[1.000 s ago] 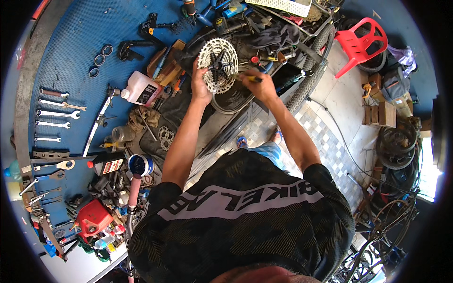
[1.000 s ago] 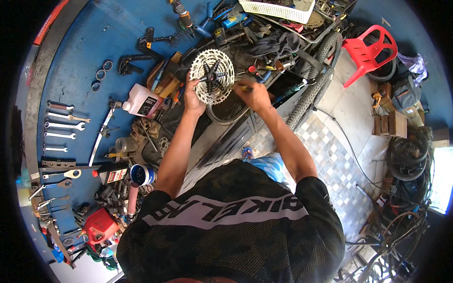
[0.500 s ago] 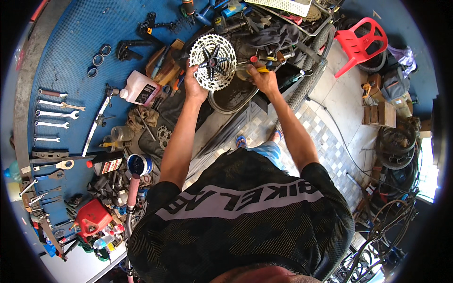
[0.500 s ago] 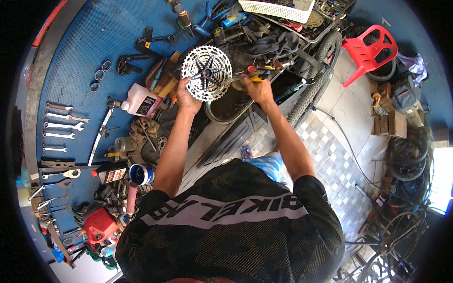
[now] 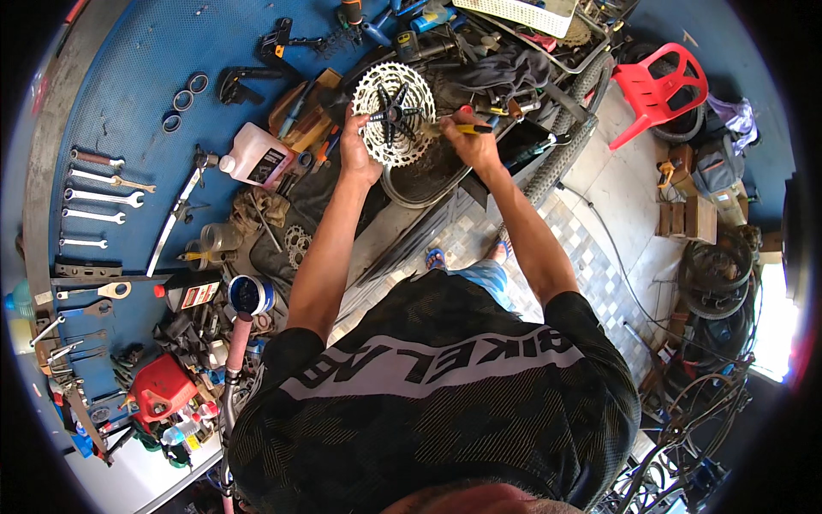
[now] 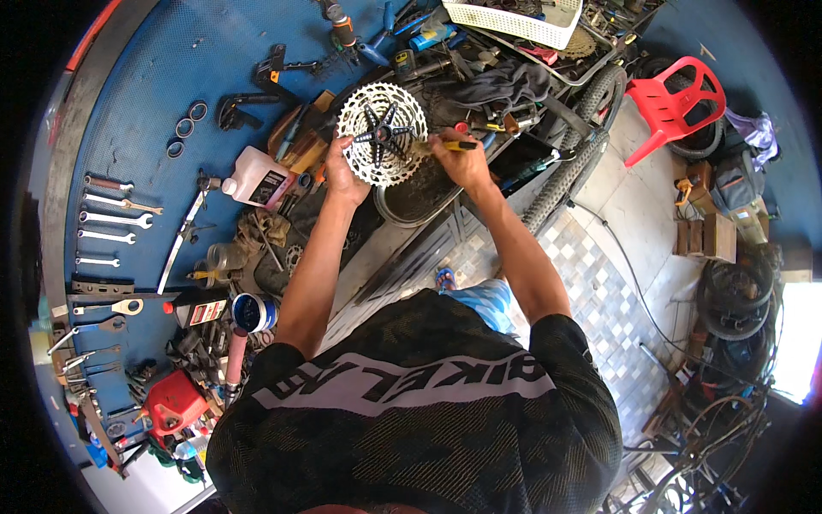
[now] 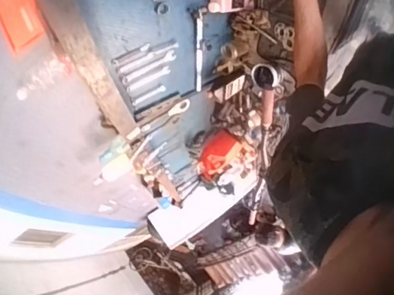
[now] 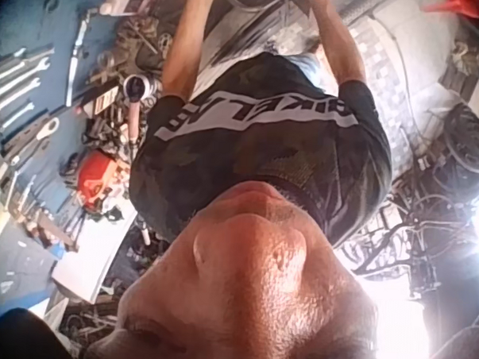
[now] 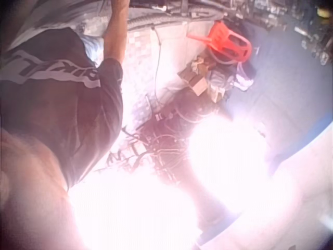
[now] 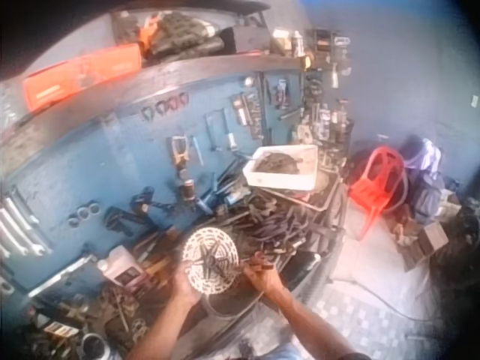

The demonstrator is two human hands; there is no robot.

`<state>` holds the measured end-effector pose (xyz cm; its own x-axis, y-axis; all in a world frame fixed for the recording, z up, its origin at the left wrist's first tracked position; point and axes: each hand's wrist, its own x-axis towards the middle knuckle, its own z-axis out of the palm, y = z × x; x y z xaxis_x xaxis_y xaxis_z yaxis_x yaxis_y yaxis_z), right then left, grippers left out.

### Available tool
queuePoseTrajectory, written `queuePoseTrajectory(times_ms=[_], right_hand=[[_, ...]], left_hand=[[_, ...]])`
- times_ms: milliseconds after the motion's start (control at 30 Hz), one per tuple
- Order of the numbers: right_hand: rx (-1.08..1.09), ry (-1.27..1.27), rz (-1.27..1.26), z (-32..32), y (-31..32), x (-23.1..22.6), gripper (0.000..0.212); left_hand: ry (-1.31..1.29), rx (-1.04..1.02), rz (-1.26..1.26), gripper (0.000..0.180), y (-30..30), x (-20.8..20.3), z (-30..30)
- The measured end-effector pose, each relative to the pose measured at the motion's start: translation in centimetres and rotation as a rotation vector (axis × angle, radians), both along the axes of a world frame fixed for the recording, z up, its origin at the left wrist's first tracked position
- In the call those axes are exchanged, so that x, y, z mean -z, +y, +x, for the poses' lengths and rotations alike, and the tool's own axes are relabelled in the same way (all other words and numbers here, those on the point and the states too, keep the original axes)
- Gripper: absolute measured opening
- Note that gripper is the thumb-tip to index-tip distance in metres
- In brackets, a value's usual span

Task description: The person scrubs a bicycle cassette with a yellow brush over a metal tray, rotating the cassette to clean between the sprockets. The cassette is then placed into the tray.

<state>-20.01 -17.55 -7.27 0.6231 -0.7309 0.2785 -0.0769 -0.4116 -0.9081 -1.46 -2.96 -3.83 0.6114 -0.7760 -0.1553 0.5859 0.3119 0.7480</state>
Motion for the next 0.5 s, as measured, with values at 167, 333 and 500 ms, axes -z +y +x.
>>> queuePoseTrajectory(times_ms=[167, 333, 500], right_hand=[[-0.157, -0.013, -0.087, 0.7, 4.5, -0.9, 0.030], [-0.059, -0.130, 0.268, -0.4, 2.5, 1.8, 0.032], [-0.019, -0.160, 0.330, -0.6, 3.4, 2.8, 0.027]], left_hand=[[0.024, -0.019, -0.044, 0.055, -0.2, -0.2, 0.1], [0.058, -0.010, -0.058, 0.055, -0.2, 0.3, 1.0], [0.076, 0.030, -0.084, 0.049, 0.7, 0.1, 0.8]])
